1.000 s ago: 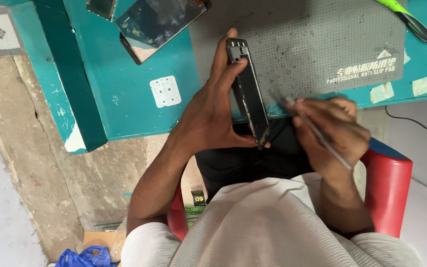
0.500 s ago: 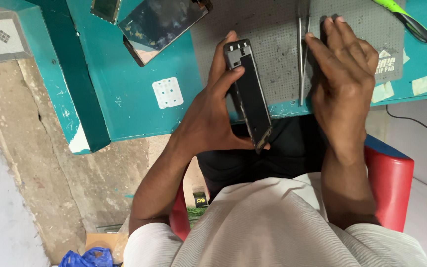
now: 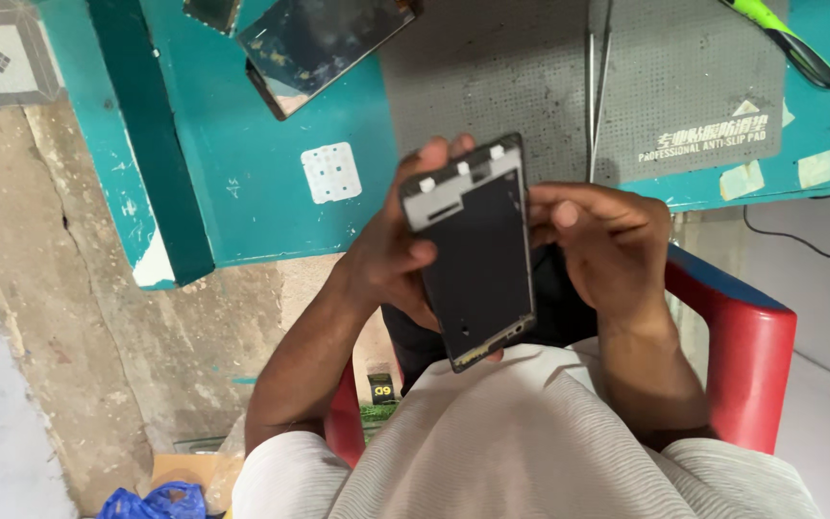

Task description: The person uses tweezers to remove small components from the edge of a disassembled smartphone. They then apply a liquid from a bottle to the device's frame and use a toothbrush to scrub the edges. The person continues to use the tweezers to adjust parts along the side of the phone.

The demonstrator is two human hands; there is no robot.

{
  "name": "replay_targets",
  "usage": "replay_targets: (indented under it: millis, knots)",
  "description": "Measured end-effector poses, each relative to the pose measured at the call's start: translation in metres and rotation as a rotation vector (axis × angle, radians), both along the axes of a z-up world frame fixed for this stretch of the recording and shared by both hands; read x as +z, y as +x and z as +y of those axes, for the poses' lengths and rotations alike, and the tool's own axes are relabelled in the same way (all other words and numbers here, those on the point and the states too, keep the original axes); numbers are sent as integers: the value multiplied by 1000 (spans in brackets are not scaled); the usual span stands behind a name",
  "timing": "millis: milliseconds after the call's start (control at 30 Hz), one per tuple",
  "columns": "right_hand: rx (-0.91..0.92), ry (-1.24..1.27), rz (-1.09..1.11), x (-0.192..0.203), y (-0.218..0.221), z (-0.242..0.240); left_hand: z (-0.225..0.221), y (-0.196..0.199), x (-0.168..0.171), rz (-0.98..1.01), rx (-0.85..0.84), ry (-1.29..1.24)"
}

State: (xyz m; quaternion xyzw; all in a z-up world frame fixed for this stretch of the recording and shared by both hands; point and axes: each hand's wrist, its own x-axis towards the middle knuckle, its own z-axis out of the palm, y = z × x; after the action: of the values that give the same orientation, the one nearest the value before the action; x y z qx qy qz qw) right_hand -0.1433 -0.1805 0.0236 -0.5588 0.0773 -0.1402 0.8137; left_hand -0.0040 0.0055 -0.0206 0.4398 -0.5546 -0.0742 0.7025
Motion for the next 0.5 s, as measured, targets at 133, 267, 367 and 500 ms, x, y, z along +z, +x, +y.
replay_targets:
  millis: [133,267,367,500]
  knots:
    - [71,259,-4,-9,-9,0,10,-1,-4,-9,-67,44]
    - [8,246,30,-11,-17,0,8,4,0,-124,-42,20]
    - [-38,210,50,-8,-19,4,4,6,3,-193,-26,6]
    - [-92,177,16,-6,-17,8,2,4,3,-227,4,3]
